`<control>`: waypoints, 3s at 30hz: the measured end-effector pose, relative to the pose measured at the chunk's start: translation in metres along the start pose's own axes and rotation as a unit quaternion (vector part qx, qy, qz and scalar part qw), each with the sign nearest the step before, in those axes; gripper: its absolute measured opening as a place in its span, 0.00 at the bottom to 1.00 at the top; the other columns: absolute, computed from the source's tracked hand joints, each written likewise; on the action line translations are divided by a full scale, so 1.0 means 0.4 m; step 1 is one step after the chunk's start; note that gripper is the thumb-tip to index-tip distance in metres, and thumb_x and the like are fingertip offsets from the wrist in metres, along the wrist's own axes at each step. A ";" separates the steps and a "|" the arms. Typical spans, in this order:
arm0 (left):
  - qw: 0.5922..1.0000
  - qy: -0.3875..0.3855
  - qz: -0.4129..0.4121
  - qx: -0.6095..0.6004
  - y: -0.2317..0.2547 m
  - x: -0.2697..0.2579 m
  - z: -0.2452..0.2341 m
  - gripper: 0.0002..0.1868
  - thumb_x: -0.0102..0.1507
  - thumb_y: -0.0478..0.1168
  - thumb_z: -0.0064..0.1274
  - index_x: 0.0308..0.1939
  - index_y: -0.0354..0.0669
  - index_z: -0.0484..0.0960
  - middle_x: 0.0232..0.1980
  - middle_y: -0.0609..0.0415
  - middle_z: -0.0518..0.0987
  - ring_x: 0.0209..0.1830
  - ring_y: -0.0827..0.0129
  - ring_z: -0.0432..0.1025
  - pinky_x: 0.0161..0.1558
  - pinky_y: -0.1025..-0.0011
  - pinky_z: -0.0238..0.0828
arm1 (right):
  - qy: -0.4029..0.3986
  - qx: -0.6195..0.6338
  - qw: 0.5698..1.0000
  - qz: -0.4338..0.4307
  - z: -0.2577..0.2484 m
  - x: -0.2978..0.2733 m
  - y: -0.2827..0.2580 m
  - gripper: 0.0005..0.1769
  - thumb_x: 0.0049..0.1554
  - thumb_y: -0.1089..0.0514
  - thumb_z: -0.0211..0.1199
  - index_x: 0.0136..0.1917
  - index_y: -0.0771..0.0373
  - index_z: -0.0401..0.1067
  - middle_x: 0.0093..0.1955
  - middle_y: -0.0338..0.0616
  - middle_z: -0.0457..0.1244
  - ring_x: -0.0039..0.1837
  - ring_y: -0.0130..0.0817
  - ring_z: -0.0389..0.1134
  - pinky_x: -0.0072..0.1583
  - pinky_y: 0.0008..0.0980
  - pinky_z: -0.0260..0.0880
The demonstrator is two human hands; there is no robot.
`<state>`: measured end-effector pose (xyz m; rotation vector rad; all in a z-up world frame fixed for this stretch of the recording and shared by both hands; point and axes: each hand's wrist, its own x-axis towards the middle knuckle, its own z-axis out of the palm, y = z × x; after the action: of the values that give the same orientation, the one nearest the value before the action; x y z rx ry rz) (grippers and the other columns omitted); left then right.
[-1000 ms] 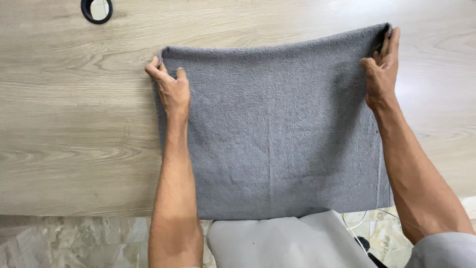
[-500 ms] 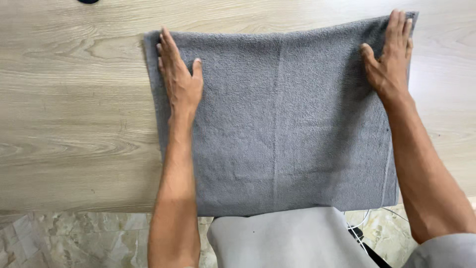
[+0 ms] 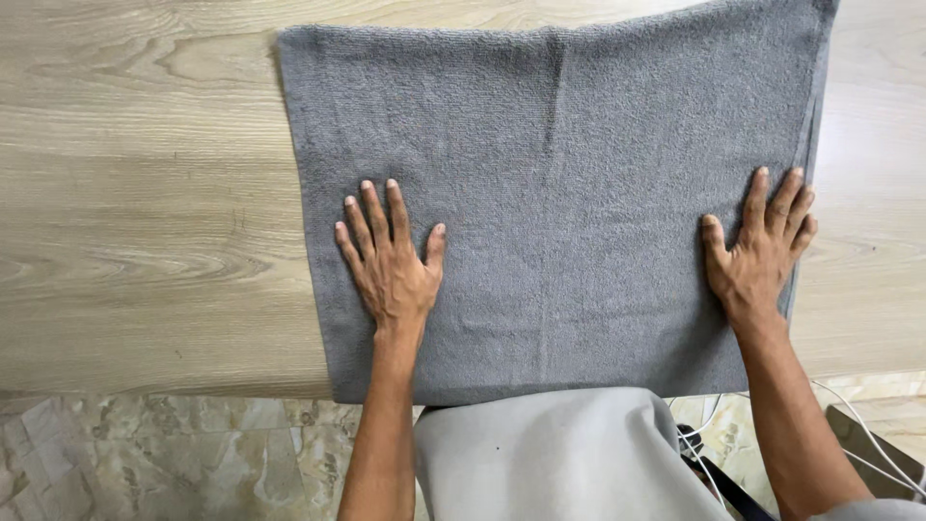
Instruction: The person folds a light-colored shirt and then a gray towel on a wooden table. They smooth the items, fold them in half multiple times, and align the edges to create neat rectangular stacks.
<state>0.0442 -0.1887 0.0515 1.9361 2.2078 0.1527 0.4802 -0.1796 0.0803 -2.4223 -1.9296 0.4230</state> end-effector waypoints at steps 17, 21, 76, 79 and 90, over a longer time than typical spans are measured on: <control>0.997 0.000 0.033 -0.066 -0.029 -0.009 0.019 0.44 0.73 0.67 0.41 0.83 0.49 0.46 0.85 0.43 0.42 0.85 0.45 0.34 0.81 0.44 0.26 | -0.023 0.036 0.999 0.001 -0.007 -0.035 0.001 0.50 0.66 0.25 0.42 0.88 0.54 0.37 0.90 0.57 0.27 0.88 0.59 0.23 0.83 0.64 0.21; 1.000 0.012 0.006 -0.026 -0.045 -0.150 -0.004 0.41 0.74 0.66 0.39 0.84 0.51 0.47 0.86 0.44 0.44 0.86 0.47 0.36 0.82 0.45 0.27 | -0.001 0.037 0.999 -0.005 0.000 -0.161 0.019 0.51 0.65 0.26 0.45 0.88 0.56 0.38 0.89 0.59 0.26 0.88 0.60 0.23 0.81 0.65 0.21; 0.978 0.073 -0.163 -0.109 -0.036 -0.803 0.051 0.38 0.69 0.51 0.52 0.78 0.42 0.60 0.82 0.36 0.53 0.82 0.41 0.45 0.76 0.44 0.40 | -0.040 0.535 0.835 0.121 0.024 -0.637 0.417 0.13 0.64 0.54 0.64 0.54 0.67 0.73 0.42 0.33 0.65 0.42 0.19 0.60 0.44 0.21 0.59; 0.969 0.083 -0.184 -0.141 -0.054 -0.798 0.077 0.38 0.68 0.52 0.53 0.79 0.42 0.60 0.82 0.35 0.53 0.82 0.40 0.47 0.76 0.45 0.43 | -0.045 0.519 0.843 0.130 0.024 -0.669 0.398 0.12 0.64 0.55 0.65 0.55 0.67 0.74 0.42 0.32 0.65 0.43 0.18 0.60 0.45 0.21 0.59; 0.970 0.119 -0.179 -0.116 -0.112 -0.796 0.102 0.43 0.64 0.52 0.59 0.78 0.38 0.60 0.80 0.34 0.55 0.80 0.40 0.49 0.73 0.44 0.44 | -0.008 0.284 0.948 0.143 0.077 -0.761 0.422 0.23 0.58 0.46 0.70 0.56 0.66 0.74 0.41 0.39 0.67 0.43 0.28 0.66 0.49 0.30 0.67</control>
<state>0.0484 -0.5120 0.0287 1.4370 2.5146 0.5827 0.5735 -0.5163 0.0810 -2.2871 -1.2166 0.8678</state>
